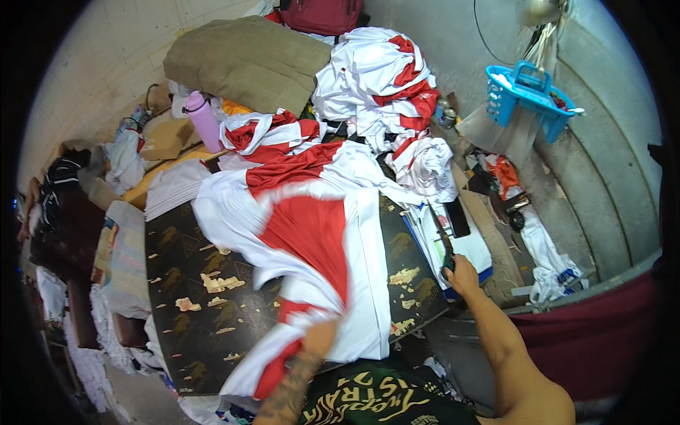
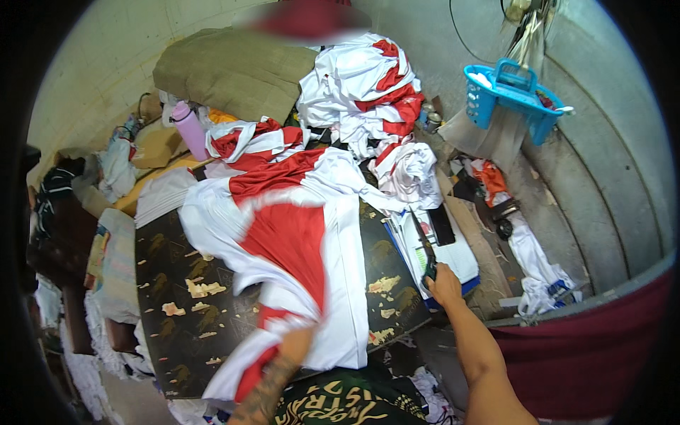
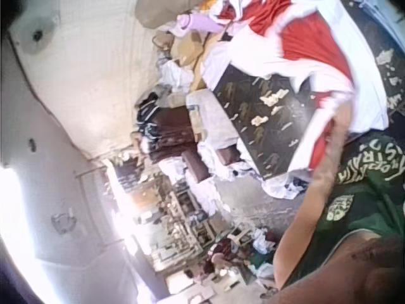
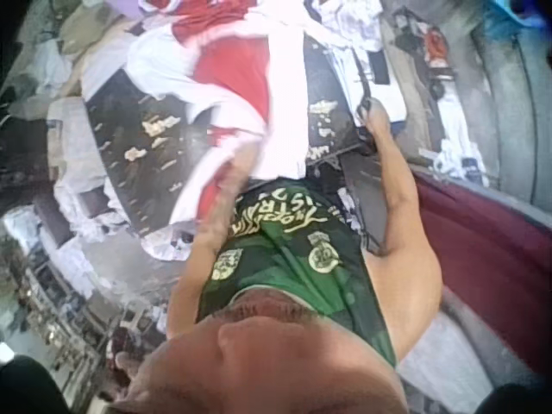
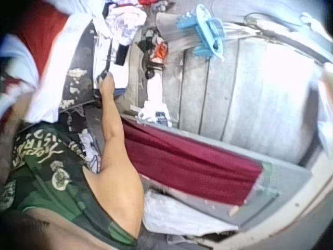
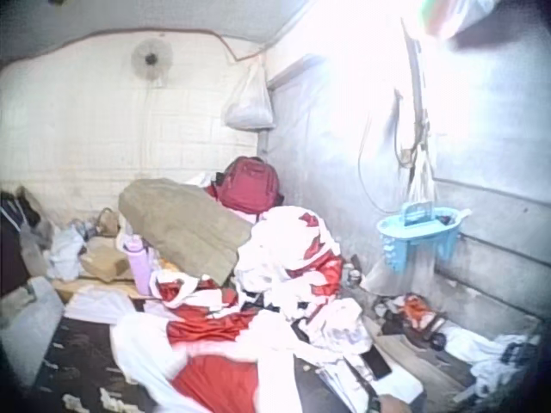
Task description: The person cuts red and white fabric pieces on a work table using shears. They repeatedly unfold, smooth, and cut the fabric into separate sections, then handle a white paper template and cut it as well. Cut fabric pieces are set aside on the table.
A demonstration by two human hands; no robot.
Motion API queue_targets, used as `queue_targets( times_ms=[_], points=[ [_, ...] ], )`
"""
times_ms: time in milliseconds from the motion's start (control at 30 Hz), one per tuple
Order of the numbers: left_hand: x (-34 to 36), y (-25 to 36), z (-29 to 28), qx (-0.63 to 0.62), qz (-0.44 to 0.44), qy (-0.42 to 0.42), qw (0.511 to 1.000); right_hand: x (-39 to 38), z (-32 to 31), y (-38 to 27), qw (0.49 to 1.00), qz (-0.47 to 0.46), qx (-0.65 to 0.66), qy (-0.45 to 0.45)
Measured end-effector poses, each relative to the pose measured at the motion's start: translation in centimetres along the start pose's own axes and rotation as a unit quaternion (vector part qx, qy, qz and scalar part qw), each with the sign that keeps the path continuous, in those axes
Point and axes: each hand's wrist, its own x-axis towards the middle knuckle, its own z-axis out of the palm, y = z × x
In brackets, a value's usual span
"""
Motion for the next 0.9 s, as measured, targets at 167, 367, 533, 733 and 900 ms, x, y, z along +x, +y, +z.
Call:
queue_targets(
  times_ms=[167, 367, 533, 733, 900],
  points=[
    [-5.1, -1.7, 3.5, -0.237, -0.165, 0.2, 0.936, -3.2, 1.2, -5.7, 0.963, 0.014, 0.268, 0.036],
    [0.4, 0.8, -0.9, -0.244, -0.108, 0.194, 0.944, -0.6, 4.7, -22.1, 0.872, -0.369, 0.098, -0.305],
    [-6.1, 3.0, -11.3, -0.208, -0.153, 0.191, 0.947, 25.0, -12.4, -23.7, 0.916, -0.306, -0.014, 0.257],
    [-11.6, 3.7, -16.3, -0.163, -0.199, 0.327, 0.909, 21.4, -26.0, -33.7, 0.788, -0.391, 0.219, 0.422],
    [-21.7, -3.8, -21.5, -0.137, -0.321, 0.616, 0.706, -14.3, -2.2, -39.8, 0.776, -0.494, 0.107, -0.376]
  ],
)
